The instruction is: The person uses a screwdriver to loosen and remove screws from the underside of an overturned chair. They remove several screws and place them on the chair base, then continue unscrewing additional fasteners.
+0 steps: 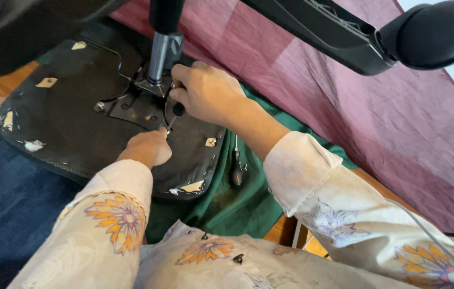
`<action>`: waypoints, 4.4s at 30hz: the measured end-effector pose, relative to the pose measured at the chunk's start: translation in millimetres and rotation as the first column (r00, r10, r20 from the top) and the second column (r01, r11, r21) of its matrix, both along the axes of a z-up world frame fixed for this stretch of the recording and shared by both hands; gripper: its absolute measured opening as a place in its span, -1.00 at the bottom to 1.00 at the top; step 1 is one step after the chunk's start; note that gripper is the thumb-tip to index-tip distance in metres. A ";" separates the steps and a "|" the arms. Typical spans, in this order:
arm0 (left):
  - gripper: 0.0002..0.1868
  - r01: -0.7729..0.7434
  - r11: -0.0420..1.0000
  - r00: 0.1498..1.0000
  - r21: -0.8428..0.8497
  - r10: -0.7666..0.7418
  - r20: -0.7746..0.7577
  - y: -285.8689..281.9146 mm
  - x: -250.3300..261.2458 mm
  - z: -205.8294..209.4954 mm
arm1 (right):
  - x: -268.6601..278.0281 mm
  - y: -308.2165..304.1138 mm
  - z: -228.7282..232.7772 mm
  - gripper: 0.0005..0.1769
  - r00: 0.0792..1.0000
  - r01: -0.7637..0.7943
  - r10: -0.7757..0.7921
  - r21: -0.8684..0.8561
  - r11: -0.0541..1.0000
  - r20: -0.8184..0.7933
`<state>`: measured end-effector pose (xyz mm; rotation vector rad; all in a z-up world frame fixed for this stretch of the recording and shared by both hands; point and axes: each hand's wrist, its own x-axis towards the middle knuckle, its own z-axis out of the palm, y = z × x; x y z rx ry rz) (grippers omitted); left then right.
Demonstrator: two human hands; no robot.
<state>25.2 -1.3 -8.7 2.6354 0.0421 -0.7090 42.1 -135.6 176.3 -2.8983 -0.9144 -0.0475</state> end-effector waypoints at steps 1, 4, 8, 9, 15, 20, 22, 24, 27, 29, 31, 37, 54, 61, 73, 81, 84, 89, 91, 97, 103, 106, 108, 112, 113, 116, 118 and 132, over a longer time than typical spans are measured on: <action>-0.28 0.005 1.000 1.000 0.000 -0.005 0.008 -1.3 0.7 -2.2 | 0.8 0.2 1.1 -0.73 0.999 -0.032 0.032 0.008 0.999 -0.006; -0.28 0.033 0.999 0.999 0.017 -0.034 0.036 0.3 3.3 -6.4 | 3.3 -1.9 3.9 -0.63 0.987 -0.159 0.160 0.074 0.984 -0.003; -0.30 0.013 1.000 1.000 0.024 -0.013 -0.008 0.6 4.8 -6.1 | 1.1 0.3 4.0 -0.62 0.966 -0.257 0.260 0.148 0.955 -0.001; -0.32 0.016 1.000 1.000 0.017 -0.016 0.000 1.0 4.5 -5.7 | -0.4 1.1 3.6 -0.63 0.970 -0.238 0.243 0.134 0.962 -0.018; -0.40 0.013 1.000 0.999 0.006 -0.013 0.052 2.0 -4.3 0.3 | -12.9 11.1 2.2 -0.74 0.998 0.048 -0.046 0.068 0.997 -0.032; -0.46 0.016 1.000 0.998 0.000 -0.016 0.068 -0.9 -5.2 1.7 | -7.1 2.3 1.5 -0.69 0.988 -0.143 0.151 0.155 0.978 -0.044; -0.46 0.005 1.000 0.998 -0.010 -0.004 0.062 0.4 -6.3 3.4 | -5.9 2.0 -0.3 -0.73 0.980 -0.188 0.196 0.165 0.968 -0.034; -0.46 0.003 1.000 0.998 -0.005 -0.002 0.064 1.0 -8.6 4.8 | -6.5 3.0 -2.9 -0.76 0.979 -0.196 0.203 0.175 0.965 -0.020; -0.46 -0.003 1.000 0.999 -0.001 0.003 0.032 0.0 -8.7 7.0 | -8.9 3.6 -8.2 -0.79 0.996 -0.090 0.088 0.197 0.976 0.019; -0.46 0.002 1.000 1.000 0.000 -0.002 0.028 -0.2 -8.3 8.3 | -6.2 0.9 -8.5 -0.77 0.999 -0.052 0.053 0.162 0.985 -0.003; -0.48 0.017 1.000 0.999 -0.002 -0.016 0.052 0.4 -8.8 8.3 | -1.7 -4.4 -7.5 -0.74 0.996 -0.087 0.089 0.162 0.983 -0.005; -0.48 0.013 1.000 0.998 0.009 -0.014 0.062 0.1 -8.9 6.5 | 10.6 -13.5 -2.8 -0.62 0.967 -0.238 0.252 0.200 0.950 -0.045; -0.53 -0.351 0.886 0.890 -0.303 0.416 0.185 -15.6 -39.9 63.7 | 3.0 -16.9 -1.9 -0.61 0.969 -0.242 0.248 0.198 0.950 -0.005; -0.50 -0.219 0.777 0.662 -0.590 0.563 0.495 -33.7 -38.2 88.2 | -0.7 -11.9 -0.1 -0.65 0.988 -0.142 0.148 0.147 0.979 -0.032; -0.59 -0.143 0.790 0.736 -0.597 0.488 0.469 -12.3 -30.7 92.4 | -3.5 -10.4 -4.8 -0.70 0.982 -0.175 0.185 0.203 0.963 -0.032; -0.59 -0.224 0.801 0.797 -0.555 0.478 0.368 -16.9 -27.7 100.1 | -5.9 -10.0 -0.9 -0.63 0.985 -0.092 0.115 0.173 0.981 -0.128; -0.50 -0.241 0.810 0.804 -0.534 0.475 0.358 -17.7 -22.3 98.8 | -5.0 -10.3 0.3 -0.60 0.978 -0.114 0.147 0.212 0.971 -0.149; -0.48 -0.228 0.799 0.787 -0.557 0.488 0.378 -18.6 -21.3 95.2 | -3.4 -8.4 0.3 -0.63 0.978 -0.179 0.196 0.188 0.966 -0.073; -0.53 -0.260 0.800 0.797 -0.540 0.494 0.348 -19.1 -20.0 96.7 | -4.8 -6.7 -0.8 -0.66 0.985 -0.154 0.164 0.150 0.977 -0.057; -0.38 -0.229 0.813 0.824 -0.536 0.455 0.338 -15.4 -18.7 97.9 | -8.3 -9.1 -1.6 -0.59 0.976 -0.187 0.205 0.198 0.962 -0.072; -0.32 -0.155 0.805 0.812 -0.572 0.434 0.390 -18.6 -14.1 91.1 | -9.1 -10.3 -4.4 -0.65 0.986 -0.157 0.165 0.176 0.972 -0.029; -0.52 -0.191 0.744 0.822 -0.640 0.478 0.310 -15.6 -19.9 86.2 | -8.8 -7.8 -3.9 -0.69 0.996 -0.086 0.087 0.122 0.989 -0.002; -0.55 -0.187 0.741 0.826 -0.645 0.474 0.305 -15.1 -21.3 85.0 | -8.0 -8.5 -3.2 -0.67 1.000 -0.013 0.014 0.070 0.997 -0.012; -0.52 -0.196 0.739 0.826 -0.645 0.479 0.298 -18.5 -19.2 85.6 | -5.7 -14.4 -2.0 -0.61 0.988 -0.126 0.138 0.157 0.979 -0.063; -0.51 -0.192 0.748 0.825 -0.635 0.473 0.308 -18.8 -18.7 85.6 | -5.5 -15.2 -2.5 -0.62 0.985 -0.153 0.165 0.179 0.972 -0.055; -0.52 -0.184 0.769 0.830 -0.612 0.455 0.322 -18.8 -18.6 84.9 | -4.7 -16.1 -3.3 -0.64 0.988 -0.134 0.145 0.175 0.975 -0.051; -0.54 -0.179 0.774 0.844 -0.608 0.438 0.310 -18.9 -19.5 83.9 | -4.4 -14.5 -3.8 -0.67 0.994 -0.097 0.103 0.143 0.985 -0.036; -0.59 -0.233 0.781 0.872 -0.579 0.431 0.231 -14.9 -28.1 88.7 | -4.7 -8.5 -2.6 -0.68 0.988 -0.130 0.140 0.148 0.980 -0.062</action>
